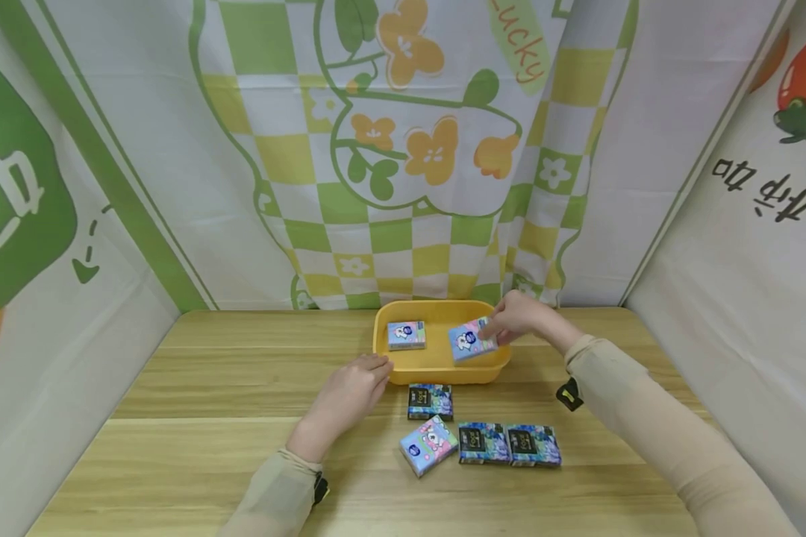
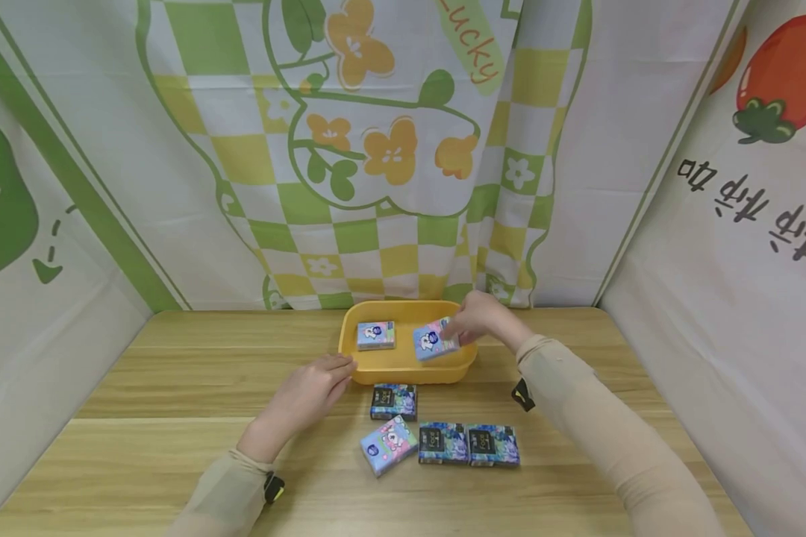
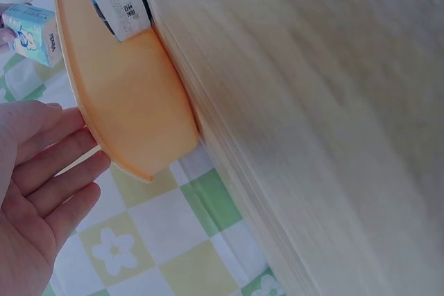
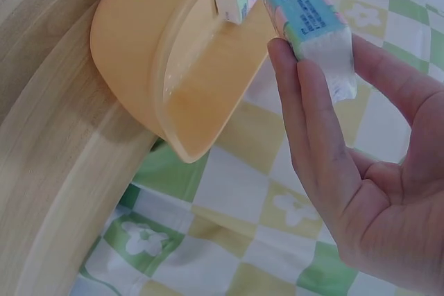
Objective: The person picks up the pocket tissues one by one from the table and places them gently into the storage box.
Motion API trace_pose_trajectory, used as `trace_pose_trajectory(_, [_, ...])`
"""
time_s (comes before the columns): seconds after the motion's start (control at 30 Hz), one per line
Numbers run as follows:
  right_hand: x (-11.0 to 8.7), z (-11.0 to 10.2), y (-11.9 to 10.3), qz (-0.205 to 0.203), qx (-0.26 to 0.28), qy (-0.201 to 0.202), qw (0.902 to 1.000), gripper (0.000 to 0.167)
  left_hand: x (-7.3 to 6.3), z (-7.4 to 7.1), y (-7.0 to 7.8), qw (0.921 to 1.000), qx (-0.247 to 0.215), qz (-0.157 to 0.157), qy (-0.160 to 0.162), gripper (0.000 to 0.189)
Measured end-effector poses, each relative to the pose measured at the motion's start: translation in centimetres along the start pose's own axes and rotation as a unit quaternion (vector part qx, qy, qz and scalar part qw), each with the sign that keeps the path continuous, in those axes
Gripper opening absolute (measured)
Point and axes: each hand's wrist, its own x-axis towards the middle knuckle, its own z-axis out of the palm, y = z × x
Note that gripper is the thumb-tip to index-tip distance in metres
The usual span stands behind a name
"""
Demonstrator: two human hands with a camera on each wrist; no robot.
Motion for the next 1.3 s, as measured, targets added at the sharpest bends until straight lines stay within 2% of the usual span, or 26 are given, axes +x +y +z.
trace_pose_trajectory(0.3, [0.8, -0.5, -0.5, 0.011, -0.025, 0.010, 0.9996, 0.027, 0.0, -0.1, 0.0, 1.0000, 0.003, 0.004, -0.002, 0.026])
trace_pose_trajectory(0.63, [2.0, -0.9, -1.7, 0.020, -0.027, 0.009, 0.9994, 0.027, 0.0, 0.2, -0.2, 0.9999, 0.010, 0.005, -0.001, 0.026])
trace_pose_trajectory(1.03, [3.5, -0.5, -1.9, 0.049, 0.022, -0.001, 0.9986, 0.036, 0.0, 0.0, -0.1, 1.0000, 0.003, 0.007, 0.001, 0.026])
trace_pose_trajectory(1.3, [4.5, 0.2, -1.8, 0.065, 0.017, 0.009, 0.9977, 0.040, 0.0, 0.1, -0.1, 1.0000, 0.005, 0.007, 0.001, 0.026])
